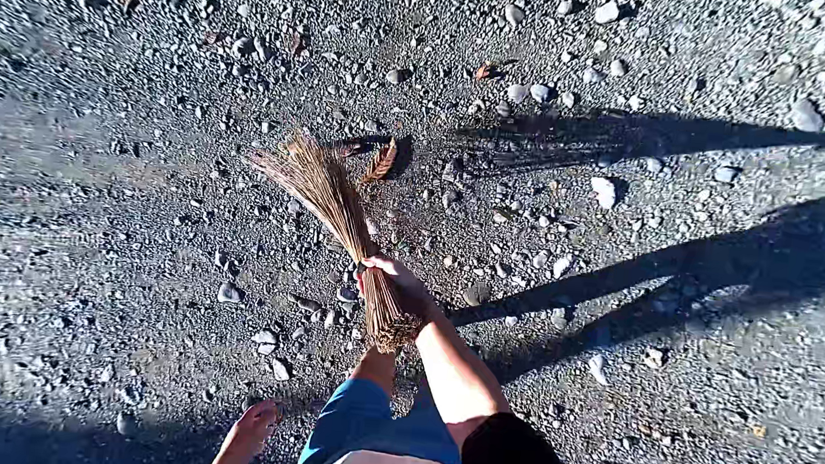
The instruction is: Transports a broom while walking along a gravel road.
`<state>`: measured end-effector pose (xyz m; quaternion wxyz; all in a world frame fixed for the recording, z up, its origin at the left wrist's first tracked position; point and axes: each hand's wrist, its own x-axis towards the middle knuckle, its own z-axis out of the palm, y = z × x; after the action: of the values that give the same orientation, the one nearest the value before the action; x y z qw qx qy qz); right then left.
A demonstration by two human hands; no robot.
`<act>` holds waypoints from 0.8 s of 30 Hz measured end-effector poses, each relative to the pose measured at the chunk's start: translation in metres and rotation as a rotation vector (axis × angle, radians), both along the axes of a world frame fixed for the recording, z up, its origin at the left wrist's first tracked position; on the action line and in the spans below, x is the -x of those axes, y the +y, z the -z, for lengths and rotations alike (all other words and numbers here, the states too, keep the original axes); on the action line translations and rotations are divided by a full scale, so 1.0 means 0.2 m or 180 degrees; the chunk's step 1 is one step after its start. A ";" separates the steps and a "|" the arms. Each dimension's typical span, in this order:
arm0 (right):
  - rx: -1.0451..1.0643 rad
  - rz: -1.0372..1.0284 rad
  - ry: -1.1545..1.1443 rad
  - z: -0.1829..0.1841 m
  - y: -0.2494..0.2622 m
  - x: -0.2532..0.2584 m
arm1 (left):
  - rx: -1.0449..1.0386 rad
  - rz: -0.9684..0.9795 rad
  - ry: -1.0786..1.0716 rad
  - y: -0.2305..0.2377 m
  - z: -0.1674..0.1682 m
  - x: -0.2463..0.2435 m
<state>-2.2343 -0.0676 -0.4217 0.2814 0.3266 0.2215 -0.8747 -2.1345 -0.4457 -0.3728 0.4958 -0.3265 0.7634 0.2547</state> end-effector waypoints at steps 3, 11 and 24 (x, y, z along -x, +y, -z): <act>-0.0285 0.0339 0.0141 -0.11 0.21 -0.28 | 0.0017 -0.0163 0.0031 0.00 0.01 0.09; -0.2557 0.1573 -0.1852 -0.22 0.92 -1.19 | -0.0101 0.0208 -0.0197 0.28 0.00 0.27; -0.0247 0.0430 -0.0041 -0.02 1.07 -0.05 | 0.0060 0.0726 -0.0025 0.98 -0.08 0.49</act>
<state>-2.2252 0.1458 -0.4186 0.2103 0.3571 0.2310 -0.8803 -2.2326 -0.2493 -0.3567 0.5214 -0.2431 0.7960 0.1882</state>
